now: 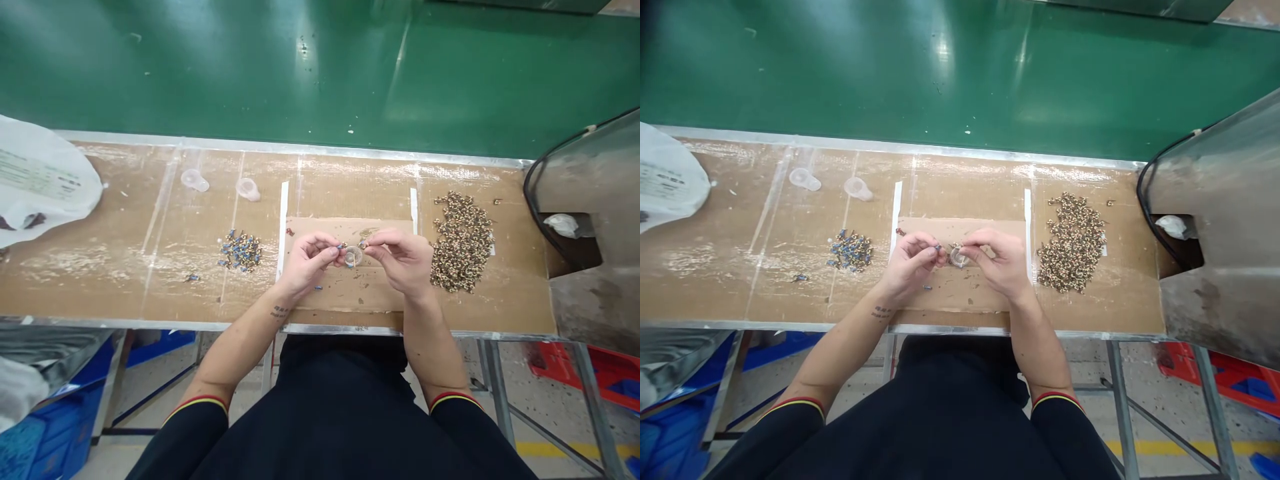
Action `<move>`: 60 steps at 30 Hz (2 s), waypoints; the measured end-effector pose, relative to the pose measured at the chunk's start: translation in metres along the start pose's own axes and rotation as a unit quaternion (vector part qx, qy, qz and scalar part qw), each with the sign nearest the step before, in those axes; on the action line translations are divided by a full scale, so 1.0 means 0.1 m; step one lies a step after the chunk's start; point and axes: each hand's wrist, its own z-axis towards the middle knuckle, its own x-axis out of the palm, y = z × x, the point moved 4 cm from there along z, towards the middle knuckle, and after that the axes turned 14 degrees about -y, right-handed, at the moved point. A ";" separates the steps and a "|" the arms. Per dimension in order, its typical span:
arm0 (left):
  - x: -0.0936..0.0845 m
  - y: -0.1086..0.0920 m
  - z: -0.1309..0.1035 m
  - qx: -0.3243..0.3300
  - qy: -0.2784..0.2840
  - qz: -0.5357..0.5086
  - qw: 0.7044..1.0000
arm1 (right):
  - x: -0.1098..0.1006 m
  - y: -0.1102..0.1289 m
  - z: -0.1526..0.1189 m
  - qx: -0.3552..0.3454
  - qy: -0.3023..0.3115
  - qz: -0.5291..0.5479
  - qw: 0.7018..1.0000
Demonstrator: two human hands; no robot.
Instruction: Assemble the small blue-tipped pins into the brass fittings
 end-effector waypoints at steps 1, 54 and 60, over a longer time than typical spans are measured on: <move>0.00 0.00 0.00 0.004 0.001 0.006 1.000 | 0.04 0.02 -0.02 0.006 0.008 0.017 1.000; 0.00 -0.05 -0.04 0.118 -0.031 0.096 0.988 | 0.22 -0.05 -0.13 0.156 -0.040 0.082 0.984; -0.03 -0.07 -0.05 0.141 -0.048 0.101 0.984 | 0.24 -0.04 -0.16 0.192 -0.030 0.077 0.978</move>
